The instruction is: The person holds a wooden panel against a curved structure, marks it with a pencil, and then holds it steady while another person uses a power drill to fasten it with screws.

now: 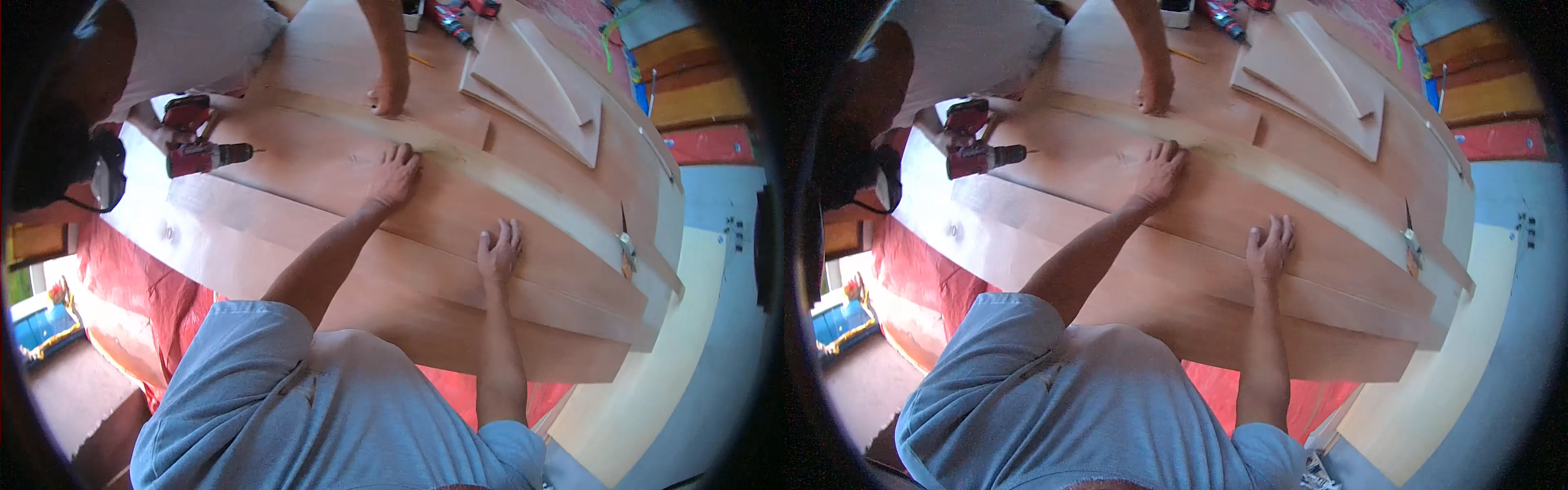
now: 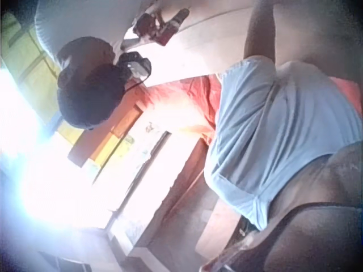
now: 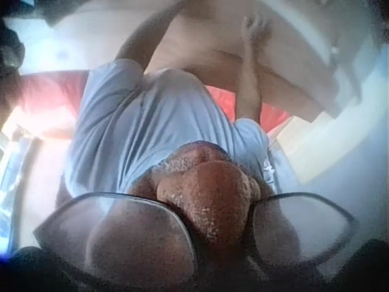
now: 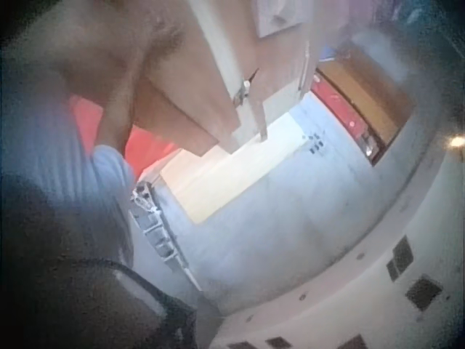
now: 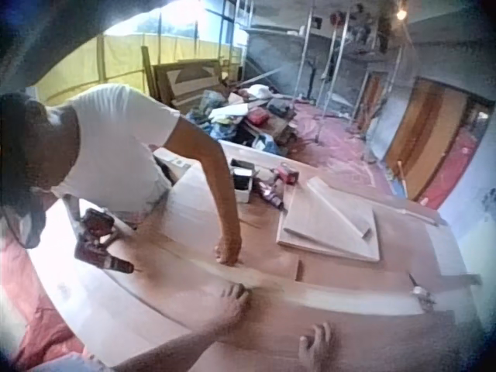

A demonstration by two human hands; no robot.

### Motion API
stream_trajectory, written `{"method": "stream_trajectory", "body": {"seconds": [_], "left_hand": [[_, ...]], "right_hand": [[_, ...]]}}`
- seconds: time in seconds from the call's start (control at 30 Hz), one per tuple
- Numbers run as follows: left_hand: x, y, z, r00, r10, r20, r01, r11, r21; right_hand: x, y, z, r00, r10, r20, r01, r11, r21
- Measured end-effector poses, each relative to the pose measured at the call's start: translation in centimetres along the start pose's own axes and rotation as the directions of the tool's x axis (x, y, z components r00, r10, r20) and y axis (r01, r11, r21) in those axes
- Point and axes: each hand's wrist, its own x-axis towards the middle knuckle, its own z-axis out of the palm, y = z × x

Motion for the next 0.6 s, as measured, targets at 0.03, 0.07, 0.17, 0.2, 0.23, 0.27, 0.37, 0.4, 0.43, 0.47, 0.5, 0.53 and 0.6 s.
{"method": "stream_trajectory", "body": {"seconds": [0.03,0.07,0.17,0.2,0.23,0.27,0.37,0.4,0.43,0.47,0.5,0.53,0.6], "left_hand": [[0.04,-0.09,0.06,1.0,-0.017,-0.004,0.017,1.0,0.012],[-0.01,-0.1,0.13,1.0,-0.008,-0.018,0.008,1.0,-0.005],[0.04,-0.3,0.09,1.0,-0.017,0.011,0.017,0.999,-0.033],[0.08,-0.33,0.05,0.995,-0.029,0.092,0.034,0.998,-0.056],[0.13,-0.34,-0.01,0.998,-0.026,0.05,0.029,0.998,-0.05],[0.19,-0.32,-0.08,0.998,-0.021,0.052,0.024,0.998,-0.058],[0.17,-0.34,-0.33,0.998,-0.017,0.058,0.021,0.998,-0.065],[0.14,-0.37,-0.37,0.995,-0.022,0.098,0.029,0.997,-0.07],[0.11,-0.39,-0.38,0.998,-0.012,0.064,0.017,0.998,-0.067],[0.03,-0.39,-0.36,1.0,0.0,0.009,0.001,0.998,-0.063],[-0.02,-0.45,-0.34,1.0,0.017,-0.022,-0.018,0.998,-0.067],[-0.09,-0.45,-0.3,0.999,0.012,-0.046,-0.015,0.998,-0.059],[-0.16,-0.45,-0.2,0.999,-0.007,0.036,0.011,0.995,-0.098]], "right_hand": [[0.1,-0.03,0.08,0.999,-0.051,-0.01,0.052,0.999,0.011],[0.05,-0.06,0.09,0.999,-0.052,-0.016,0.052,0.999,-0.006],[0.07,-0.2,0.03,0.999,-0.054,-0.005,0.054,0.998,-0.04],[0.07,-0.22,-0.05,1.0,-0.027,-0.005,0.027,0.997,-0.077],[0.07,-0.28,-0.08,0.999,-0.054,0.005,0.054,0.996,-0.064],[0.08,-0.33,-0.15,0.999,-0.052,-0.004,0.052,0.996,-0.069],[0.13,-0.58,-0.27,0.999,-0.053,-0.009,0.053,0.996,-0.065],[0.16,-0.67,-0.29,1.0,-0.026,0.001,0.026,0.997,-0.068],[0.19,-0.76,-0.31,0.999,-0.052,-0.009,0.051,0.997,-0.057],[0.18,-0.82,-0.34,0.999,-0.046,0.001,0.046,0.998,-0.049],[0.18,-0.9,-0.36,1.0,-0.004,0.019,0.005,0.998,-0.059],[0.14,-0.95,-0.4,0.999,-0.04,0.01,0.04,0.998,-0.041],[0.07,-0.97,-0.53,1.0,-0.005,0.019,0.006,0.998,-0.062]]}}
